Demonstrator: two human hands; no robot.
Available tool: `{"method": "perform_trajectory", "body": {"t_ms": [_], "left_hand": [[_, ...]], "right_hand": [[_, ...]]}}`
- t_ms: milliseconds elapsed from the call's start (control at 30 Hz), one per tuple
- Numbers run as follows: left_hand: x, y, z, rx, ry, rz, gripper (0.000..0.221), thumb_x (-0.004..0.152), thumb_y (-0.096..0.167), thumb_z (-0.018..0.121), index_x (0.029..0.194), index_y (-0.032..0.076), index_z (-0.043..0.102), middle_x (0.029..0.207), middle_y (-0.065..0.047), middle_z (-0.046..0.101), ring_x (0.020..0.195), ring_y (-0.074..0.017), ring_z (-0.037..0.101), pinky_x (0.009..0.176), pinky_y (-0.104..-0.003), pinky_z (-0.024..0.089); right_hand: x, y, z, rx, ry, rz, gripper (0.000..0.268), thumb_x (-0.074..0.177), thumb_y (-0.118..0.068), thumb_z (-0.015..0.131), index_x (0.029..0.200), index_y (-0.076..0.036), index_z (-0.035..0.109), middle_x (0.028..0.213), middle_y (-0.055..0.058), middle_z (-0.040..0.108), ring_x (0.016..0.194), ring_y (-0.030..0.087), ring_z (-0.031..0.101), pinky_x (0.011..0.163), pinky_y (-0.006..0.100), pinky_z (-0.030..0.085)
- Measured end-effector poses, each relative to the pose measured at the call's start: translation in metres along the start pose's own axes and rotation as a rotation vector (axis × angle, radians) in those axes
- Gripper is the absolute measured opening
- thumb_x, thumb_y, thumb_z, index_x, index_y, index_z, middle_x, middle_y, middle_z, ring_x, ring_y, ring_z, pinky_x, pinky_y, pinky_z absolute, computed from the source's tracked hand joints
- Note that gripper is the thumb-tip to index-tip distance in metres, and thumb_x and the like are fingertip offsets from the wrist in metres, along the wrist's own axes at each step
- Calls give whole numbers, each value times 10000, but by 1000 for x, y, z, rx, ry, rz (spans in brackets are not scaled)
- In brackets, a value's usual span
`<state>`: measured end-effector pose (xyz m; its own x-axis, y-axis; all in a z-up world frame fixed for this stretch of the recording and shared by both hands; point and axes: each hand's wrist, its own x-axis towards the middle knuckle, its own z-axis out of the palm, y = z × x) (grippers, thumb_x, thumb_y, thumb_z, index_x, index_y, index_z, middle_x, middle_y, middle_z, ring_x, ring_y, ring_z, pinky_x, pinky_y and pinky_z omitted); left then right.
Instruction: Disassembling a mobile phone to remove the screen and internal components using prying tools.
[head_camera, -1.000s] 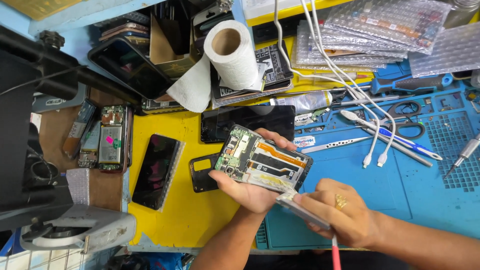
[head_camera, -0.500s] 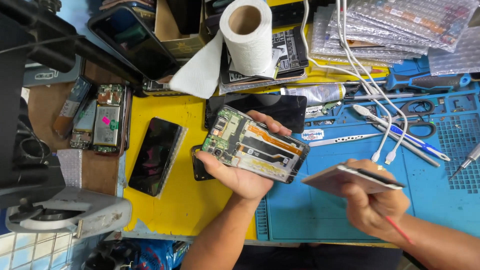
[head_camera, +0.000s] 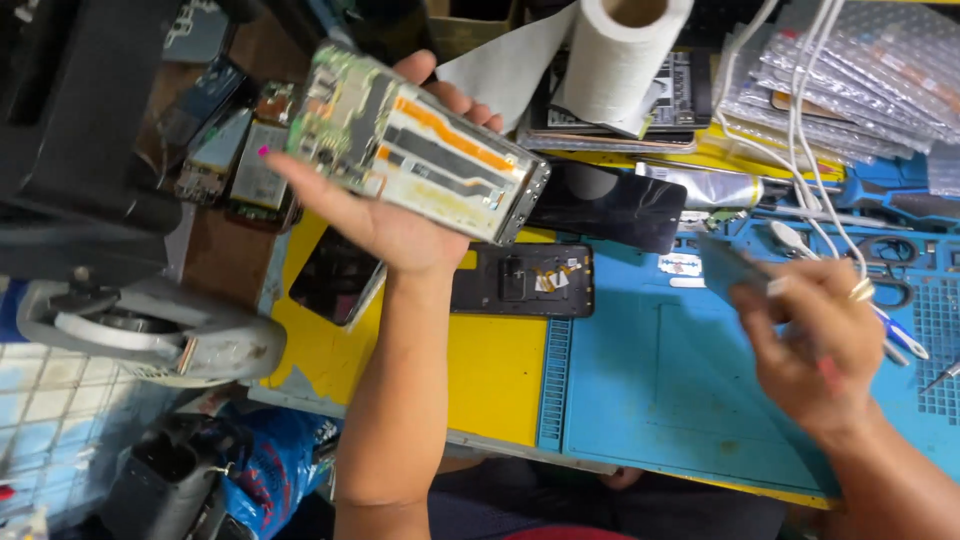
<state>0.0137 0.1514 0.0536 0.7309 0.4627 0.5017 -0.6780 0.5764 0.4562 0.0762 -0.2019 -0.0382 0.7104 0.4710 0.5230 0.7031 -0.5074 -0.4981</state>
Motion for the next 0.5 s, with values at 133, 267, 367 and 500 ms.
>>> {"method": "perform_trajectory", "body": {"t_ms": [133, 267, 367, 500], "left_hand": [[-4, 6, -30, -122, -15, -91, 1039, 904, 873, 261, 1354, 40, 690, 1123, -131, 674, 1072, -305, 630, 1054, -461, 482], [-4, 6, -34, -223, 53, -93, 1052, 906, 893, 259, 1327, 30, 687, 1082, -144, 653, 1015, -303, 618, 1012, -482, 485], [-5, 8, -27, -327, 89, -165, 1086, 888, 923, 274, 1351, 17, 653, 1067, -150, 645, 1010, -310, 595, 995, -481, 461], [-10, 6, -21, -368, 41, -274, 1102, 899, 906, 262, 1349, -27, 640, 1057, -191, 684, 963, -343, 639, 950, -481, 508]], "right_hand": [[-1, -27, 24, -10, -127, -470, 304, 1007, -47, 723, 1310, -22, 717, 1054, 140, 536, 756, 253, 563, 665, 390, 451], [37, -89, 50, -48, -118, -714, 244, 971, 3, 764, 1213, -10, 735, 894, 58, 554, 667, 209, 474, 583, 399, 410], [44, -96, 74, -192, -219, -855, 373, 1044, -21, 642, 1414, -29, 593, 1011, 87, 464, 698, 241, 456, 598, 407, 386], [44, -94, 100, -237, -256, -862, 350, 1071, -40, 538, 1415, -84, 589, 1082, 81, 465, 727, 252, 465, 595, 409, 376]]}}
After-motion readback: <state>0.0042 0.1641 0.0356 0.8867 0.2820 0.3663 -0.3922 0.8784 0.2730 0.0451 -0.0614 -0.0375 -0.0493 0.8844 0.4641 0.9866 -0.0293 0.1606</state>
